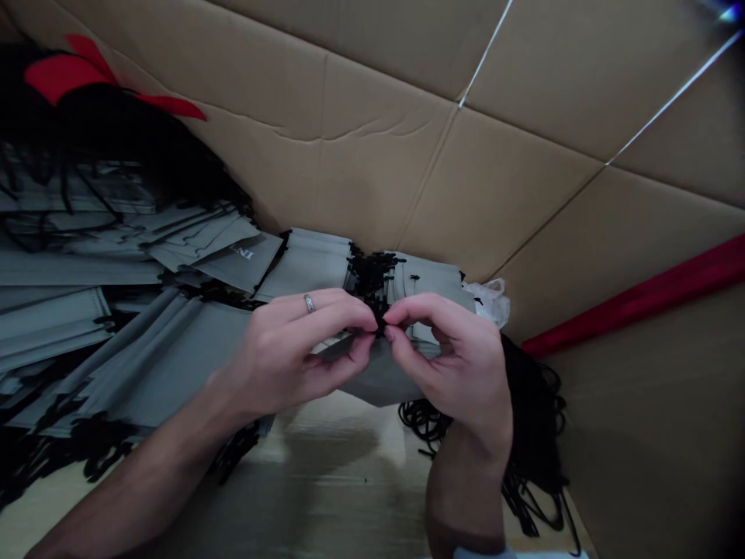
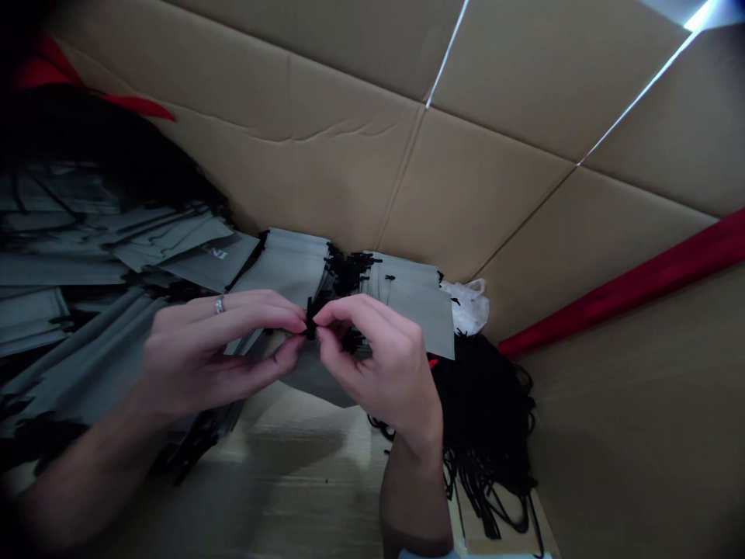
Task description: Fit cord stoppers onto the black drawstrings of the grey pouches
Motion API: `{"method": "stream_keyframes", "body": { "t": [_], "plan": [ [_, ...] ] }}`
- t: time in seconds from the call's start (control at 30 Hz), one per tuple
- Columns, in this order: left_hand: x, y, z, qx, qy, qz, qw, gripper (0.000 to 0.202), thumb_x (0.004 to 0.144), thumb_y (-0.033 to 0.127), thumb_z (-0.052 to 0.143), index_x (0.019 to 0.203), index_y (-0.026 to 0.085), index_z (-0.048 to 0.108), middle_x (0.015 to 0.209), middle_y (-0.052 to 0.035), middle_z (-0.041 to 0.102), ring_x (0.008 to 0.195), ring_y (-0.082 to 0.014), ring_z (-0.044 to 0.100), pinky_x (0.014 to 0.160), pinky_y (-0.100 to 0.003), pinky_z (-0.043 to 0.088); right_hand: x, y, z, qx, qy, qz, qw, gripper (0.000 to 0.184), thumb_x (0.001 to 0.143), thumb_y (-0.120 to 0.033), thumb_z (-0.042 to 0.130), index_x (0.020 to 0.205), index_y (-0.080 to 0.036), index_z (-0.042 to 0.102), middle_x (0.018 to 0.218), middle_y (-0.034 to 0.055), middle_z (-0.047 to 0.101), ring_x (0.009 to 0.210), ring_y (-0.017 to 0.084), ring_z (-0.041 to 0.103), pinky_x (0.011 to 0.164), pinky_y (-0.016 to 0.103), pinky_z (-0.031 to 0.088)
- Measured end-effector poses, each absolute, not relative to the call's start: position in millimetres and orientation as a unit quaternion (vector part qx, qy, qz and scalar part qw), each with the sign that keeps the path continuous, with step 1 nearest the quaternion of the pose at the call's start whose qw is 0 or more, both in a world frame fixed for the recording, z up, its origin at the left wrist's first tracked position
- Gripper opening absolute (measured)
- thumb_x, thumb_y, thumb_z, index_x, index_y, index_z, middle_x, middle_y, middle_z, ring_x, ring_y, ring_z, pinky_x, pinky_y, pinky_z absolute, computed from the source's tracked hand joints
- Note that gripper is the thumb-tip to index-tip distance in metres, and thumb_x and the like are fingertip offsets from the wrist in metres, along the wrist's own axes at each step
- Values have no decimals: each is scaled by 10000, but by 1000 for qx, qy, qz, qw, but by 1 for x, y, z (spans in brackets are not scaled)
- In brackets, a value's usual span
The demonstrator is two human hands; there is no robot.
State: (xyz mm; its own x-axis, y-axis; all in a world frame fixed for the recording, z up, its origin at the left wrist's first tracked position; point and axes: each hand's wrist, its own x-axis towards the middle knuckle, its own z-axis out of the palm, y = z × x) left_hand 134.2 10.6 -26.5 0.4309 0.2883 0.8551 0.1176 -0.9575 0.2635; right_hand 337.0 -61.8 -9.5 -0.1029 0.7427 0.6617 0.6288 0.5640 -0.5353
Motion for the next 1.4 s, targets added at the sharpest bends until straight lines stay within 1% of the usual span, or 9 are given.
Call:
{"method": "stream_keyframes", "body": {
  "t": [0.17,0.27,0.47,0.67,0.87,0.97,1.07,1.2,1.4],
  "plan": [
    [135,10,-29,844,103,525,-35,221,896,58,767,1050,199,696,921,-27,806,834,-175,802,757,-270,672,333,-64,-9,-469,-748,26,469,144,963,-105,679,989,-242,717,922,-6,761,797,150,709,764,289,616],
    [136,8,-30,834,109,538,-52,246,867,36,792,1040,185,703,905,-38,805,823,-182,803,745,-270,676,329,-64,-10,-475,-741,16,474,146,964,-109,669,981,-247,714,907,-6,756,788,156,707,761,296,614],
    [140,5,-29,782,117,604,104,286,823,27,782,988,251,716,875,13,800,771,-148,787,711,-255,674,320,-64,-12,-468,-710,54,524,156,922,-89,707,962,-239,718,901,-21,745,804,141,710,746,275,593],
    [140,14,-31,755,104,599,245,220,822,45,756,929,237,744,892,7,815,768,-135,784,687,-232,666,317,-63,-13,-453,-688,76,562,162,896,-76,719,945,-230,728,880,-32,723,769,129,683,713,264,588],
    [134,6,-30,821,111,558,-50,209,855,49,846,1028,118,751,1019,-97,835,909,-189,821,877,-270,704,319,-63,-12,-476,-702,12,530,166,913,-61,711,968,-216,725,881,-41,741,760,102,693,745,230,591],
    [133,3,-31,819,111,553,-104,246,839,38,868,1047,82,743,1038,-139,835,958,-240,825,921,-338,715,318,-65,-12,-486,-709,-29,510,140,941,-78,698,972,-212,723,868,-38,745,761,102,702,757,226,593],
    [135,4,-33,812,115,561,-114,235,842,37,857,1034,100,736,999,-121,835,920,-240,826,852,-334,720,314,-66,-12,-489,-718,-60,492,122,970,-89,681,973,-205,718,875,-26,751,779,109,710,763,232,596],
    [138,2,-33,800,145,582,-26,229,845,30,827,1022,155,750,998,-79,840,890,-196,827,836,-287,710,312,-65,-11,-473,-719,-84,501,131,968,-81,682,962,-210,705,873,-22,745,783,117,705,775,249,606],
    [139,1,-29,749,157,605,219,249,795,44,812,948,237,777,963,9,840,842,-150,805,776,-262,683,313,-66,-10,-458,-704,-55,540,175,923,-44,694,953,-215,711,875,-22,726,770,122,683,732,266,605]
  ]
}}
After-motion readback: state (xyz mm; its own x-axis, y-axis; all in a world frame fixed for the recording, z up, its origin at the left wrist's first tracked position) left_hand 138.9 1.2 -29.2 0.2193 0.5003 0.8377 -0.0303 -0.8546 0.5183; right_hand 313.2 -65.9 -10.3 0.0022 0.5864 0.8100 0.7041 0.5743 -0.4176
